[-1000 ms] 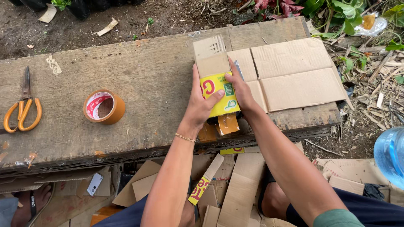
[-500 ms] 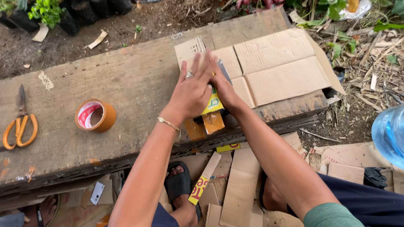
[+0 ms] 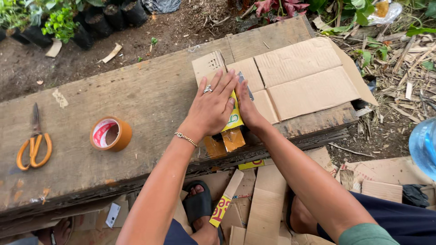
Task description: The person wraps a small cylindrical object with a printed cardboard sleeve on a wooden workbench. They use a utility knife to trim excess cardboard and fold the edges to form a neat package.
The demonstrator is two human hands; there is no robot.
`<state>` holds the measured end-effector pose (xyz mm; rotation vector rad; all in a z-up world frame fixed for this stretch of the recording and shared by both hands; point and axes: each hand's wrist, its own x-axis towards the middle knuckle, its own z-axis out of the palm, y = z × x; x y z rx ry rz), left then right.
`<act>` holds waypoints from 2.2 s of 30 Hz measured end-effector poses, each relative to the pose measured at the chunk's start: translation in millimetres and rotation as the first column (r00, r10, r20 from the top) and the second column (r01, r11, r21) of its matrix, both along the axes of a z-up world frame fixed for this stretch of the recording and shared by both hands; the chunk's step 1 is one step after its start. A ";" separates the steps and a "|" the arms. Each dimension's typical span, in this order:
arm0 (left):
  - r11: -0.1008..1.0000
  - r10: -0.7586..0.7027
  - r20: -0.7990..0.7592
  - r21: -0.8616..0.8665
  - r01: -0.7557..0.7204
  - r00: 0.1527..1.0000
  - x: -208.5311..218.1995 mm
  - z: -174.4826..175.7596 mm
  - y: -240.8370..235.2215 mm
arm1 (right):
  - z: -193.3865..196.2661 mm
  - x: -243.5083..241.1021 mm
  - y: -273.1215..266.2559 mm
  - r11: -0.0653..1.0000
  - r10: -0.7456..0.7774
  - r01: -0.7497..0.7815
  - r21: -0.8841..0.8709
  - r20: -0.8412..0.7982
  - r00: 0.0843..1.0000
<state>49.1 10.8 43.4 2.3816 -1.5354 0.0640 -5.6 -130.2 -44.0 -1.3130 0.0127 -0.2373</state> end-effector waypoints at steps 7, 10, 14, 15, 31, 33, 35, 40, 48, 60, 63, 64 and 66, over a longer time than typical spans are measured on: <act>0.998 -0.019 -0.023 -0.058 0.017 1.000 -0.8 -3.9 -1.5 | 4.2 -44.0 9.2 0.995 -0.067 0.067 -0.076 0.015 0.998; 0.999 -0.020 -0.028 -0.042 0.019 0.999 0.0 -1.8 -2.4 | 14.8 -53.3 0.8 0.975 -0.217 0.216 -0.056 -0.019 0.976; 1.000 0.001 -0.043 -0.001 -0.001 0.999 -2.8 3.6 -4.5 | 28.5 -43.3 -13.8 0.568 -0.679 0.442 -0.694 -0.092 0.728; 1.000 0.002 -0.041 0.008 -0.001 0.999 -4.2 3.7 -4.4 | 29.5 -40.9 -18.0 0.477 -0.670 0.379 -0.793 -0.049 0.741; 0.998 -0.027 -0.035 0.064 0.029 0.999 0.4 1.7 -8.1 | 2.2 -28.4 -35.3 0.097 -0.535 0.387 -0.917 0.280 0.797; 0.998 -0.019 -0.039 0.063 0.021 0.999 0.7 1.9 -9.5 | 4.3 -29.5 -35.6 0.143 -0.610 0.483 -0.864 0.307 0.730; 0.998 -0.019 -0.031 0.067 0.021 0.999 -0.4 0.9 -8.1 | 5.0 -29.8 -35.6 0.228 -0.678 0.481 -0.847 0.216 0.703; 0.999 -0.037 -0.040 0.017 0.038 0.999 -1.2 5.1 -8.3 | 11.7 -23.4 -47.9 0.351 -0.727 0.441 -0.826 0.056 0.684; 1.000 -0.018 -0.023 0.000 0.018 1.000 -5.4 4.5 -7.9 | 17.0 -28.1 -35.8 0.338 -0.668 0.280 -0.899 -0.019 0.744; 0.999 -0.037 -0.063 -0.010 0.036 0.997 -6.2 10.5 -11.7 | 4.5 34.6 -41.2 0.453 -0.500 0.359 -0.816 0.101 0.860; 0.999 -0.038 -0.053 -0.010 0.037 0.998 -7.6 7.1 -10.7 | 5.9 34.6 -44.2 0.466 -0.473 0.310 -0.829 0.062 0.879; 0.999 -0.041 -0.039 -0.010 0.041 0.998 -6.3 5.9 -10.4 | 7.9 35.9 -44.4 0.466 -0.470 0.281 -0.839 0.034 0.882; 0.999 -0.042 -0.028 -0.005 0.042 0.999 -3.5 4.4 -9.1 | 13.3 35.8 -46.5 0.433 -0.428 0.285 -0.855 0.083 0.900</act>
